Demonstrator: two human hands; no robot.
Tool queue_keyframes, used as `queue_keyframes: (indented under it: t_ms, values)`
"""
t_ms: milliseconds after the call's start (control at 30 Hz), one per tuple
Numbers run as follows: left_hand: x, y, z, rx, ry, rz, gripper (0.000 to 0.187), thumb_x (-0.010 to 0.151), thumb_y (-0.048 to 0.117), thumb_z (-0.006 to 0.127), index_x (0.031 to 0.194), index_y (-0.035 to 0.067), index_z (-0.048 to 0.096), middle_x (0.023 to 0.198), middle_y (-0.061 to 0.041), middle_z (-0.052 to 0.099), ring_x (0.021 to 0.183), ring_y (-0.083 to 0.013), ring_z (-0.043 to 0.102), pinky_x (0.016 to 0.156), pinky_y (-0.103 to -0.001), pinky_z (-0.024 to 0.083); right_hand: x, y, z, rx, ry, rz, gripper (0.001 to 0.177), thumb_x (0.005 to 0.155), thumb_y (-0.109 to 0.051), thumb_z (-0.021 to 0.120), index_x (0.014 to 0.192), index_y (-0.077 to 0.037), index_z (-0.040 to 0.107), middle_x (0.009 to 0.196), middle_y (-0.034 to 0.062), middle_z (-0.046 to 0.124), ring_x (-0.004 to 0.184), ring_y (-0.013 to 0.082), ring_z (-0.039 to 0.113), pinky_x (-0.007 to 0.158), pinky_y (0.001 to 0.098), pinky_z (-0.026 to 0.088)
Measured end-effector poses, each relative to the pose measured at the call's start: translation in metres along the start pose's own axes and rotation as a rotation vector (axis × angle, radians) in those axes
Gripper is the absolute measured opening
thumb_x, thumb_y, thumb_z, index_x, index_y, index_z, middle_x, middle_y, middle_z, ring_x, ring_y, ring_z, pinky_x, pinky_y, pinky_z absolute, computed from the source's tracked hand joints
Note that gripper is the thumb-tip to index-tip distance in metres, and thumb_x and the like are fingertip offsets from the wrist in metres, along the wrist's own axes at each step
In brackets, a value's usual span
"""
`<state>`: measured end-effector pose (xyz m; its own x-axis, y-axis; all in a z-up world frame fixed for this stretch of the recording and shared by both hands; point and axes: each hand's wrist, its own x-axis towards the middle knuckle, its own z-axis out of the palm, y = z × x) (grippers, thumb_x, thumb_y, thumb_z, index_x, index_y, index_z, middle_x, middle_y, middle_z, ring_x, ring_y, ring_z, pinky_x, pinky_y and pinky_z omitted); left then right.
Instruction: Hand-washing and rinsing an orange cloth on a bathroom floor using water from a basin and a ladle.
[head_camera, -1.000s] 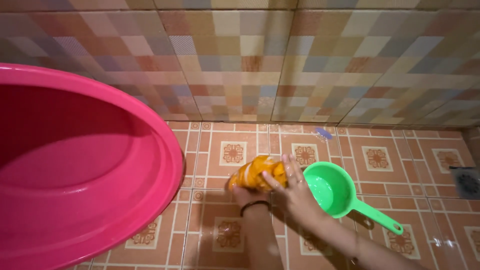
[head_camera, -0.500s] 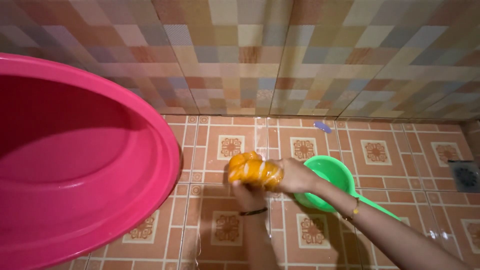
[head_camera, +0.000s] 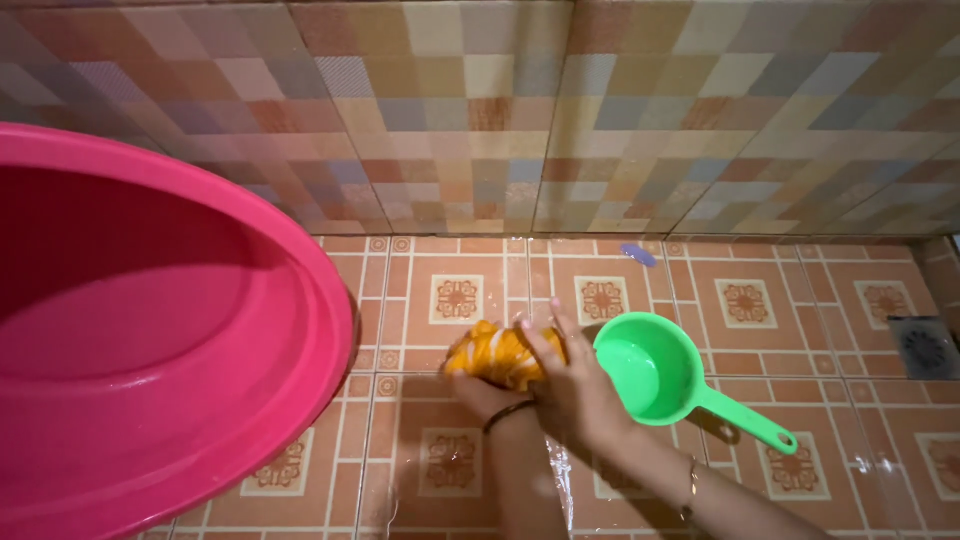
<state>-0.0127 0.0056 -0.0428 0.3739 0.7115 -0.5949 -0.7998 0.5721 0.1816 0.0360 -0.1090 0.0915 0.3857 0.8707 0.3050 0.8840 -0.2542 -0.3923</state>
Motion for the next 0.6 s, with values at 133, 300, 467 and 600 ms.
queue_keyframes:
  t_ms: [133, 300, 467, 600]
  values:
    - [-0.048, 0.004, 0.036, -0.081, 0.065, 0.187, 0.049, 0.086, 0.043, 0.050, 0.126, 0.016, 0.057, 0.122, -0.014, 0.065, 0.108, -0.0339, 0.067, 0.092, -0.053, 0.058, 0.027, 0.007, -0.014, 0.157, -0.118, 0.028, 0.100, 0.058, -0.016, 0.088, 0.150, -0.015, 0.047, 0.145, 0.0189, 0.056, 0.120, 0.0409, 0.061, 0.094, 0.0425, 0.054]
    - [-0.032, 0.021, 0.031, 0.374, -0.225, 0.484, 0.064, 0.071, 0.017, 0.048, 0.133, 0.002, 0.055, 0.125, -0.022, 0.062, 0.113, -0.0361, 0.065, 0.101, -0.053, 0.057, 0.061, -0.006, -0.039, 0.345, -0.626, 0.429, 0.043, 0.067, -0.030, 0.095, 0.102, -0.012, 0.076, 0.088, 0.0067, 0.080, 0.080, 0.0189, 0.077, 0.077, 0.0308, 0.058]
    - [-0.006, 0.012, 0.008, 0.333, -0.599, 0.468, 0.043, 0.081, 0.016, 0.050, 0.118, -0.004, 0.059, 0.106, -0.021, 0.064, 0.100, -0.0376, 0.066, 0.094, -0.052, 0.058, 0.042, 0.044, 0.006, 0.801, -0.769, 0.438, 0.031, 0.071, -0.017, 0.086, 0.098, -0.005, 0.075, 0.082, 0.0027, 0.075, 0.073, 0.0082, 0.065, 0.065, 0.0284, 0.056]
    - [-0.006, 0.012, 0.004, 0.041, -0.762, 0.181, 0.022, 0.085, 0.020, 0.053, 0.103, 0.006, 0.055, 0.092, -0.009, 0.057, 0.088, -0.0311, 0.061, 0.083, -0.047, 0.055, 0.038, 0.060, 0.020, 0.890, -1.019, 0.459, 0.029, 0.069, -0.008, 0.079, 0.097, -0.004, 0.074, 0.079, 0.0005, 0.071, 0.070, 0.0110, 0.066, 0.061, 0.0292, 0.053]
